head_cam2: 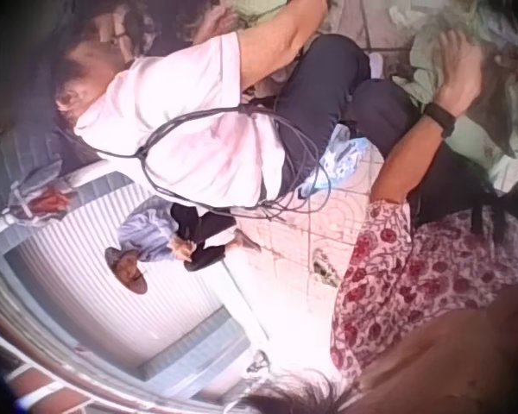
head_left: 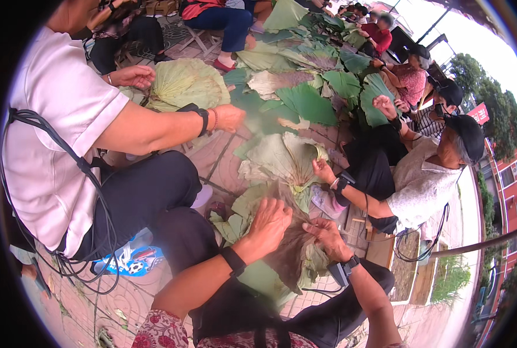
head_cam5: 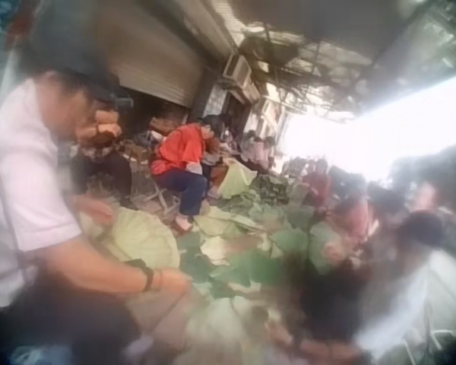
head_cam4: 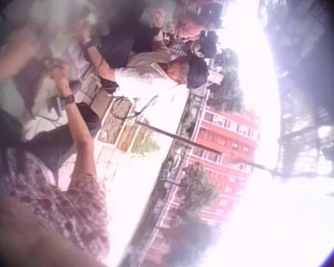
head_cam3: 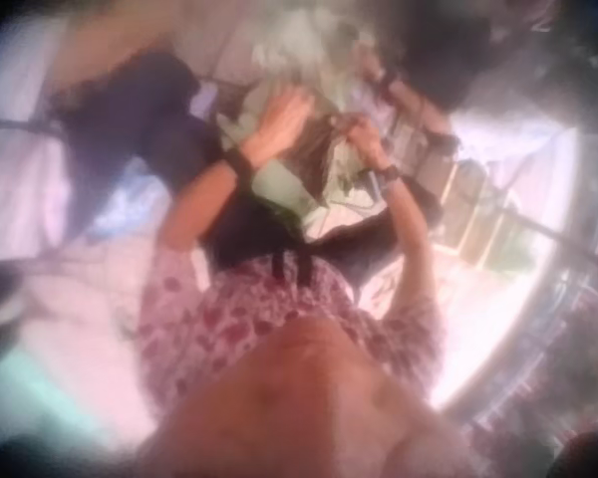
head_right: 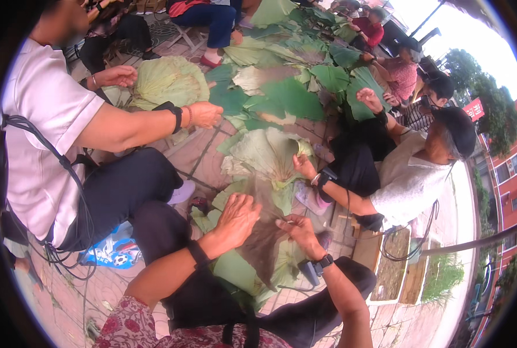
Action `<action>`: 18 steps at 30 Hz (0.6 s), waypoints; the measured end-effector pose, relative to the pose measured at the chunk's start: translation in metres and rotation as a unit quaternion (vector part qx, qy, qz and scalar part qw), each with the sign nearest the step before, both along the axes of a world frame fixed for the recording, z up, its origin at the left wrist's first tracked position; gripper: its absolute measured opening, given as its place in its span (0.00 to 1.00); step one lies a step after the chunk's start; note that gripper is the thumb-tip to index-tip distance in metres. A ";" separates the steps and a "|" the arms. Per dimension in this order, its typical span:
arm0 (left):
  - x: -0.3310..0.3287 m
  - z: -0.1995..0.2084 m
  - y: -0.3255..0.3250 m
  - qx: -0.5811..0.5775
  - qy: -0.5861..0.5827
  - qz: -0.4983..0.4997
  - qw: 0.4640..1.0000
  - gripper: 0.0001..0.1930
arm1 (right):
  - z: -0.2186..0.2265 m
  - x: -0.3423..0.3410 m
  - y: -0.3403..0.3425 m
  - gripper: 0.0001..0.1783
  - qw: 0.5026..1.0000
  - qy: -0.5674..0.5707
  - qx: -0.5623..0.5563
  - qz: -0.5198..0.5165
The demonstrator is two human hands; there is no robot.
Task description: The person sits on a low stool and sorts large green leaves by hand, separating them into piles. They repeatedly pick up leaves, inspect them, and place them into organized stacks on the ground.
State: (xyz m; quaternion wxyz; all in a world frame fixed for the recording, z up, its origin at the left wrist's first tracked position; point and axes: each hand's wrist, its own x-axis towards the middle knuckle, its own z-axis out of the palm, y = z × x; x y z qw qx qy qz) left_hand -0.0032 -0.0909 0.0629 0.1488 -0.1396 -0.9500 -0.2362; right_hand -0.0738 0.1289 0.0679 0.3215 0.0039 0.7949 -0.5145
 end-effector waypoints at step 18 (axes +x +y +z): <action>-0.015 0.006 0.039 -0.102 -0.088 -0.096 0.986 0.16 | -0.036 -0.175 -0.030 0.07 0.985 0.043 -0.080 -0.145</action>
